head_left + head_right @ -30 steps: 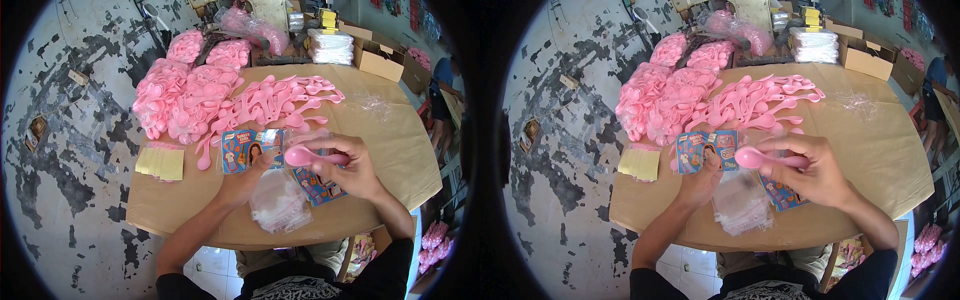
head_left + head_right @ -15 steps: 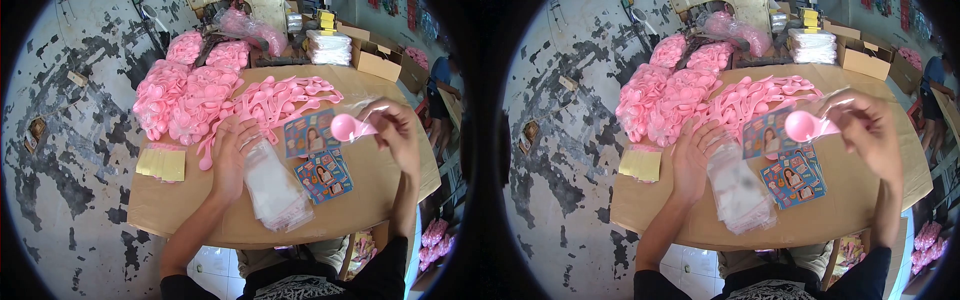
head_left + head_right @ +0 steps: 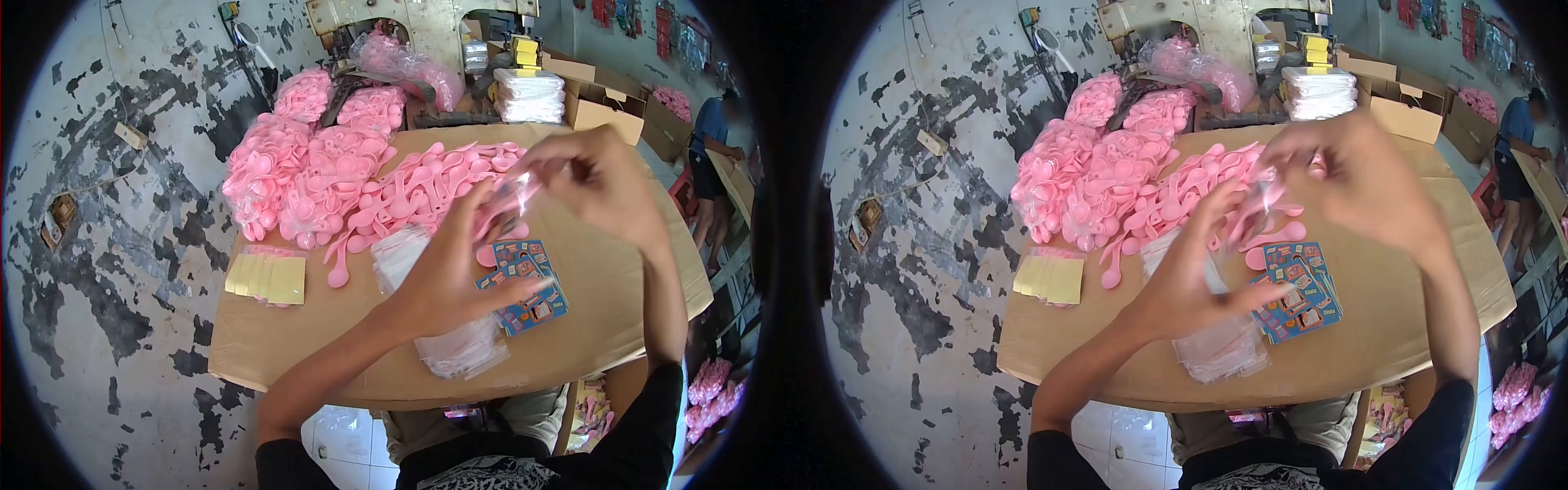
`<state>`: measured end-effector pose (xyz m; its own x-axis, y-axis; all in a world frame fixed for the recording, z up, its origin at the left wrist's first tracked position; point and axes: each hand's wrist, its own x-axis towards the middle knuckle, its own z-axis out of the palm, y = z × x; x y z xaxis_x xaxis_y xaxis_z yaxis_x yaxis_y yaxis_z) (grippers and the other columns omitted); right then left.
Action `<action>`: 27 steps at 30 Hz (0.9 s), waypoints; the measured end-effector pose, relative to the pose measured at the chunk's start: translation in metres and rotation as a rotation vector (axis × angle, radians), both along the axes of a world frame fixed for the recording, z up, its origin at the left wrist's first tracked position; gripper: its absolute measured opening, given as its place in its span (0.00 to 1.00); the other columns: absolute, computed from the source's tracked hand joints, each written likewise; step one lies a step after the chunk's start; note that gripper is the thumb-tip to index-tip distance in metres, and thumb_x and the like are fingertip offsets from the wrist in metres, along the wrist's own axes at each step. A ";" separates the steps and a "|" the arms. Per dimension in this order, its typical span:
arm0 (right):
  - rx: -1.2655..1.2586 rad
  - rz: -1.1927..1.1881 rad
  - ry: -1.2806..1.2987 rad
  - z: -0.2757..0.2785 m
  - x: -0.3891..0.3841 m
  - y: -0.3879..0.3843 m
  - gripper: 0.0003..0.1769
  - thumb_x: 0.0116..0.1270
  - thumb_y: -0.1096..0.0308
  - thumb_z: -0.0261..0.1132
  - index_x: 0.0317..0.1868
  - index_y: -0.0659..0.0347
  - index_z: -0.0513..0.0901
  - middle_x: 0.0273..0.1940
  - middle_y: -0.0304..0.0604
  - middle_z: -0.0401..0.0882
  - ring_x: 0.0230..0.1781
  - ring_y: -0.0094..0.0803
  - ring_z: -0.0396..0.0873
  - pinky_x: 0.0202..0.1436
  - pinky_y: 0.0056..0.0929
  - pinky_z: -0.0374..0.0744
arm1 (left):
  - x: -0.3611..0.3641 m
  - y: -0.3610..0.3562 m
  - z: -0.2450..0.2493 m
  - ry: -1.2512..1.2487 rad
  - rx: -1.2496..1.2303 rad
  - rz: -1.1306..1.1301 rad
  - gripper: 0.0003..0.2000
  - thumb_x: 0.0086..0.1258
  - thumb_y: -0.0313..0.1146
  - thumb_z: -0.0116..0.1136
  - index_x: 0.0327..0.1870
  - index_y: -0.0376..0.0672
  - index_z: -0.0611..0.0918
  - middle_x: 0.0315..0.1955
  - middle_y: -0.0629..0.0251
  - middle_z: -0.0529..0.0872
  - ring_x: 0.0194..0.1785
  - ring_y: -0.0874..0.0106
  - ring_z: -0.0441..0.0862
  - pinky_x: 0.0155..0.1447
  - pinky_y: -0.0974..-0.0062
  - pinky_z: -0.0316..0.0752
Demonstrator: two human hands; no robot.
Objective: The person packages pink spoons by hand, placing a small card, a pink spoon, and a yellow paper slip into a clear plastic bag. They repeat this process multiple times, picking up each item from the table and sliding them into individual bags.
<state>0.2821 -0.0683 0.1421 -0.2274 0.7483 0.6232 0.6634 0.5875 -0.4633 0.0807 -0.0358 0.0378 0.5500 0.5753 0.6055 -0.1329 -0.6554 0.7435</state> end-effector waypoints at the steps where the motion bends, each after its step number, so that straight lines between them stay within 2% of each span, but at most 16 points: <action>1: -0.068 0.011 -0.037 -0.001 -0.009 -0.001 0.07 0.62 0.73 0.63 0.36 0.67 0.85 0.24 0.35 0.82 0.22 0.16 0.73 0.24 0.20 0.71 | 0.006 -0.003 0.005 -0.020 0.020 -0.032 0.45 0.58 0.39 0.74 0.71 0.33 0.56 0.63 0.47 0.70 0.65 0.59 0.73 0.67 0.67 0.69; 2: -0.126 0.021 -0.073 -0.001 -0.013 0.000 0.07 0.62 0.73 0.63 0.37 0.67 0.85 0.24 0.35 0.83 0.22 0.16 0.74 0.24 0.20 0.71 | 0.007 -0.007 0.013 0.161 0.099 0.101 0.41 0.64 0.36 0.68 0.72 0.33 0.55 0.62 0.48 0.72 0.61 0.60 0.78 0.62 0.69 0.74; 5: -0.217 0.167 0.169 -0.020 -0.014 0.016 0.08 0.64 0.71 0.63 0.39 0.67 0.84 0.25 0.35 0.83 0.23 0.15 0.74 0.26 0.19 0.72 | 0.009 0.010 0.008 0.332 -0.101 0.097 0.35 0.69 0.31 0.60 0.73 0.34 0.55 0.59 0.51 0.76 0.60 0.63 0.79 0.59 0.70 0.76; 6: -0.125 0.207 0.180 -0.032 -0.016 0.026 0.13 0.66 0.67 0.66 0.46 0.66 0.83 0.33 0.39 0.83 0.27 0.16 0.75 0.27 0.18 0.72 | 0.003 0.006 0.024 0.410 -0.298 0.060 0.27 0.74 0.30 0.53 0.71 0.34 0.61 0.55 0.57 0.80 0.58 0.68 0.80 0.57 0.72 0.76; 9: 0.004 0.122 0.283 -0.044 -0.011 0.036 0.18 0.66 0.65 0.68 0.52 0.66 0.79 0.41 0.43 0.82 0.32 0.17 0.76 0.33 0.18 0.74 | -0.009 0.019 0.005 0.012 -0.574 -0.229 0.22 0.76 0.33 0.52 0.67 0.35 0.67 0.51 0.64 0.83 0.53 0.74 0.81 0.56 0.75 0.76; 10: -0.033 0.243 0.388 -0.049 -0.008 0.039 0.23 0.65 0.63 0.70 0.56 0.67 0.76 0.46 0.43 0.80 0.37 0.19 0.78 0.39 0.20 0.76 | -0.015 0.021 0.004 0.061 -0.562 -0.261 0.21 0.77 0.36 0.52 0.66 0.35 0.69 0.54 0.65 0.82 0.53 0.77 0.80 0.58 0.74 0.75; 13: -0.495 0.404 0.253 -0.042 0.010 0.035 0.23 0.64 0.66 0.70 0.56 0.68 0.76 0.45 0.43 0.81 0.38 0.20 0.79 0.44 0.22 0.77 | -0.022 0.024 -0.002 0.378 -0.677 -0.495 0.23 0.76 0.38 0.54 0.67 0.36 0.68 0.57 0.63 0.79 0.56 0.77 0.78 0.59 0.74 0.74; 14: -0.482 0.461 0.333 -0.048 0.011 0.038 0.19 0.65 0.70 0.69 0.54 0.68 0.79 0.42 0.42 0.83 0.38 0.20 0.80 0.43 0.22 0.78 | -0.021 0.020 0.002 0.519 -0.708 -0.511 0.23 0.76 0.38 0.54 0.66 0.36 0.69 0.58 0.62 0.78 0.57 0.77 0.76 0.61 0.74 0.72; 17: -0.599 0.409 0.098 -0.033 0.019 0.032 0.13 0.64 0.79 0.65 0.50 0.68 0.82 0.50 0.43 0.82 0.44 0.22 0.81 0.48 0.21 0.80 | -0.011 0.004 -0.004 0.491 -0.649 -0.517 0.23 0.75 0.38 0.56 0.66 0.36 0.69 0.57 0.64 0.78 0.59 0.77 0.74 0.63 0.73 0.70; 18: -0.555 0.384 0.127 -0.034 0.018 0.028 0.08 0.65 0.79 0.64 0.44 0.69 0.84 0.42 0.44 0.84 0.40 0.22 0.83 0.43 0.22 0.81 | -0.007 -0.005 -0.004 0.352 -0.693 -0.471 0.22 0.78 0.40 0.51 0.65 0.36 0.69 0.58 0.64 0.77 0.60 0.76 0.73 0.65 0.74 0.68; 21: -0.566 0.403 -0.023 -0.034 0.016 0.022 0.10 0.64 0.75 0.65 0.45 0.70 0.83 0.33 0.45 0.86 0.31 0.26 0.84 0.38 0.25 0.81 | -0.003 0.001 -0.013 0.073 -0.865 -0.335 0.21 0.81 0.42 0.44 0.66 0.38 0.68 0.57 0.64 0.78 0.59 0.76 0.75 0.61 0.75 0.71; 22: -0.462 0.394 -0.060 -0.033 0.011 0.020 0.10 0.64 0.74 0.64 0.44 0.67 0.84 0.31 0.47 0.85 0.29 0.30 0.84 0.37 0.27 0.81 | -0.004 0.000 -0.009 -0.013 -0.852 -0.335 0.21 0.82 0.44 0.40 0.66 0.39 0.68 0.58 0.62 0.78 0.58 0.75 0.77 0.57 0.76 0.75; 25: -0.295 0.246 -0.224 -0.031 0.003 0.016 0.08 0.61 0.74 0.65 0.41 0.63 0.84 0.29 0.47 0.84 0.28 0.35 0.84 0.36 0.31 0.80 | -0.004 0.005 -0.013 0.004 -0.784 -0.210 0.19 0.81 0.42 0.42 0.65 0.39 0.70 0.59 0.59 0.78 0.55 0.75 0.79 0.54 0.76 0.78; 27: -0.162 0.177 -0.218 -0.035 0.004 0.020 0.07 0.60 0.74 0.66 0.40 0.62 0.83 0.29 0.47 0.83 0.27 0.38 0.83 0.35 0.33 0.80 | -0.001 0.001 -0.012 -0.013 -0.808 -0.159 0.19 0.81 0.40 0.43 0.64 0.39 0.71 0.59 0.59 0.78 0.54 0.75 0.80 0.55 0.76 0.79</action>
